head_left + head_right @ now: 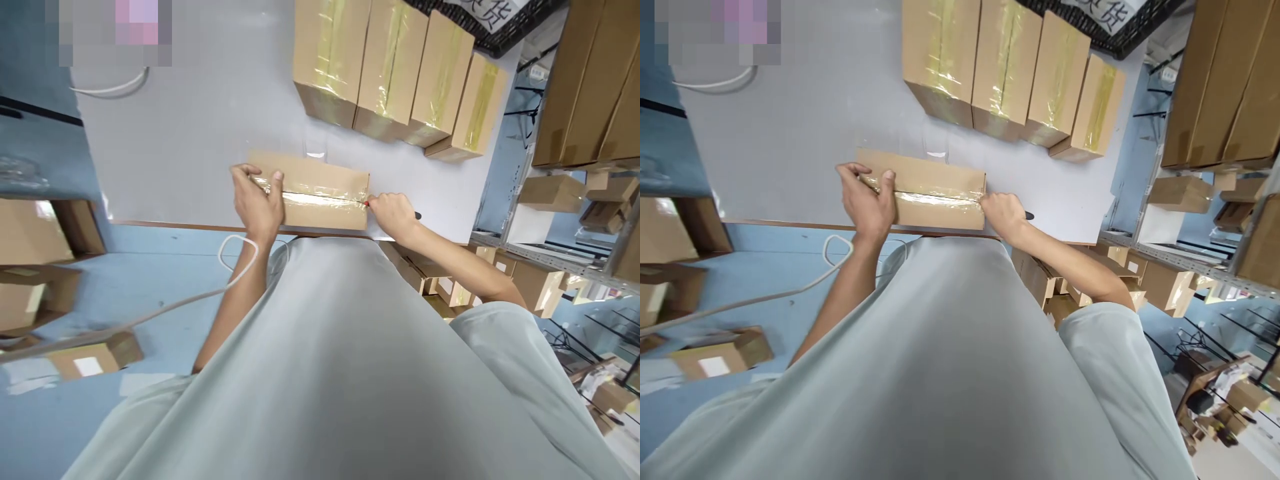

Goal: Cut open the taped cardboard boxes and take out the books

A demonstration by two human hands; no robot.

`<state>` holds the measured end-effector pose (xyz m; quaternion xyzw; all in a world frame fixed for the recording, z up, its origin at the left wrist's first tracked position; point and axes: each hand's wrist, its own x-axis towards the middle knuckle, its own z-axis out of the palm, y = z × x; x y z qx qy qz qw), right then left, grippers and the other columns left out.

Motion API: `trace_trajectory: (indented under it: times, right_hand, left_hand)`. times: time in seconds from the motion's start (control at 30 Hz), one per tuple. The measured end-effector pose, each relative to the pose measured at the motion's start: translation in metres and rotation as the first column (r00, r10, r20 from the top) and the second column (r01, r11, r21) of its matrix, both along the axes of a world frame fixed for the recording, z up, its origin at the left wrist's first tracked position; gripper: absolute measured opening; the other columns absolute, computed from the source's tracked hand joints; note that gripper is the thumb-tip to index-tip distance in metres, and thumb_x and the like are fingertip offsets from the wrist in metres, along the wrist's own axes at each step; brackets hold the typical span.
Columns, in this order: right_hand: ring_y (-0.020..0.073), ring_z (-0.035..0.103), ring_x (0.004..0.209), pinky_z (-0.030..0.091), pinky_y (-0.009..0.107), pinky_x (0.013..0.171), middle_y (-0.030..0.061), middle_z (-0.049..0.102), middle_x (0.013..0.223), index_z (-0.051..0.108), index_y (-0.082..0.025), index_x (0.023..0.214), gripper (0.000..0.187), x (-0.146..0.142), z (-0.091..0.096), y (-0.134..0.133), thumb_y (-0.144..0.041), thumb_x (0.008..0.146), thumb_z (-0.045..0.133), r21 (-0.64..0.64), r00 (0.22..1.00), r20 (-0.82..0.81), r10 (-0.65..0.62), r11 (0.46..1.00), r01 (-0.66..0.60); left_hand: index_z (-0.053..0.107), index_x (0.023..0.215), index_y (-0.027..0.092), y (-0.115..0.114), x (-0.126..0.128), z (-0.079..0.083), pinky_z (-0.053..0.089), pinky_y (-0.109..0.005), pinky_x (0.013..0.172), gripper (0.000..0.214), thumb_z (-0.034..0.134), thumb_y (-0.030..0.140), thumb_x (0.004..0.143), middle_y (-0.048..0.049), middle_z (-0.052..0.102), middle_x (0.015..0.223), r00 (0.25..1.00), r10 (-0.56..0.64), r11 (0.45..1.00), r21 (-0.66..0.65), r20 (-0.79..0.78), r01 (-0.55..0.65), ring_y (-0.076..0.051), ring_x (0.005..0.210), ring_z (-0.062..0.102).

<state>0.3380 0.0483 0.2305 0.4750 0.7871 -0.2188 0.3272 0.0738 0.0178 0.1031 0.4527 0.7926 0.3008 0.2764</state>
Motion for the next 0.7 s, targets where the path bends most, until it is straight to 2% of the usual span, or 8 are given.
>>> trace_trajectory:
  times: [0.1, 0.23, 0.3, 0.47, 0.53, 0.63, 0.7]
  right_hand:
    - [0.0336, 0.084, 0.122, 0.057, 0.037, 0.093, 0.0244, 0.086, 0.127, 0.075, -0.012, 0.143, 0.043, 0.027, -0.001, -0.002, -0.006, 0.118, 0.041, -0.007, 0.999, 0.022, -0.033, 0.999, 0.034]
    - [0.0348, 0.082, 0.120, 0.053, 0.039, 0.092, 0.0251, 0.085, 0.128, 0.073, -0.015, 0.147, 0.042, 0.053, -0.011, -0.006, -0.024, 0.124, 0.039, -0.013, 0.999, -0.029, -0.034, 0.999, 0.033]
    - [0.0356, 0.082, 0.119, 0.053, 0.040, 0.092, 0.0249, 0.085, 0.128, 0.073, -0.016, 0.149, 0.043, 0.058, -0.019, -0.007, -0.027, 0.125, 0.038, 0.000, 0.999, -0.045, -0.030, 1.000, 0.030]
    - [0.0352, 0.082, 0.118, 0.051, 0.040, 0.092, 0.0241, 0.085, 0.128, 0.072, -0.015, 0.150, 0.044, 0.057, -0.036, -0.001, -0.017, 0.121, 0.039, 0.015, 0.995, -0.097, 0.011, 1.000, -0.009]
    - [0.0352, 0.082, 0.116, 0.051, 0.039, 0.090, 0.0232, 0.085, 0.130, 0.072, -0.017, 0.150, 0.043, 0.063, -0.040, -0.001, -0.025, 0.123, 0.040, 0.020, 0.992, -0.129, 0.010, 1.000, -0.008]
    - [0.0340, 0.082, 0.110, 0.050, 0.037, 0.086, 0.0187, 0.086, 0.129, 0.075, -0.021, 0.141, 0.043, 0.088, -0.048, -0.015, -0.045, 0.125, 0.043, 0.029, 0.965, -0.244, -0.099, 0.994, 0.109]
    - [0.0306, 0.082, 0.102, 0.050, 0.034, 0.083, 0.0141, 0.088, 0.120, 0.077, -0.023, 0.132, 0.042, 0.104, -0.061, -0.031, -0.051, 0.123, 0.048, 0.022, 0.884, -0.372, -0.283, 0.949, 0.314]
  left_hand:
    - [0.042, 0.114, 0.027, 0.002, 0.002, 0.000, 0.045, -0.043, 0.125, 0.039, 0.079, 0.022, 0.105, -0.0089, 0.062, 0.131, 1.000, 0.009, 1.000, -0.009, -0.025, -0.010, -0.024, 0.131, 0.063]
    - [0.044, 0.115, 0.027, 0.003, 0.003, -0.002, 0.047, -0.046, 0.127, 0.036, 0.078, 0.024, 0.104, -0.0097, 0.065, 0.131, 0.997, 0.009, 1.000, 0.000, -0.075, -0.009, -0.026, 0.133, 0.065]
    - [0.046, 0.114, 0.028, 0.002, 0.003, -0.005, 0.049, -0.047, 0.127, 0.034, 0.078, 0.028, 0.103, -0.0098, 0.065, 0.131, 0.996, 0.014, 1.000, 0.010, -0.088, -0.013, -0.028, 0.136, 0.066]
    - [0.049, 0.118, 0.028, 0.000, 0.001, -0.010, 0.050, -0.052, 0.127, 0.035, 0.078, 0.039, 0.102, -0.0144, 0.065, 0.135, 0.999, -0.004, 0.999, 0.037, -0.043, 0.005, -0.036, 0.142, 0.066]
    - [0.049, 0.118, 0.028, 0.001, 0.000, -0.011, 0.050, -0.052, 0.127, 0.033, 0.076, 0.036, 0.101, -0.0150, 0.067, 0.135, 0.998, -0.007, 1.000, 0.022, -0.062, 0.008, -0.035, 0.141, 0.067]
    - [0.048, 0.117, 0.027, 0.002, -0.007, -0.010, 0.051, -0.052, 0.126, 0.029, 0.073, 0.033, 0.102, -0.0146, 0.068, 0.136, 0.996, -0.013, 1.000, 0.000, -0.085, 0.013, -0.033, 0.134, 0.070]
    - [0.049, 0.117, 0.027, 0.002, -0.017, -0.011, 0.052, -0.051, 0.124, 0.029, 0.073, 0.034, 0.102, -0.0136, 0.069, 0.134, 0.997, -0.013, 1.000, 0.003, -0.071, 0.013, -0.032, 0.130, 0.071]
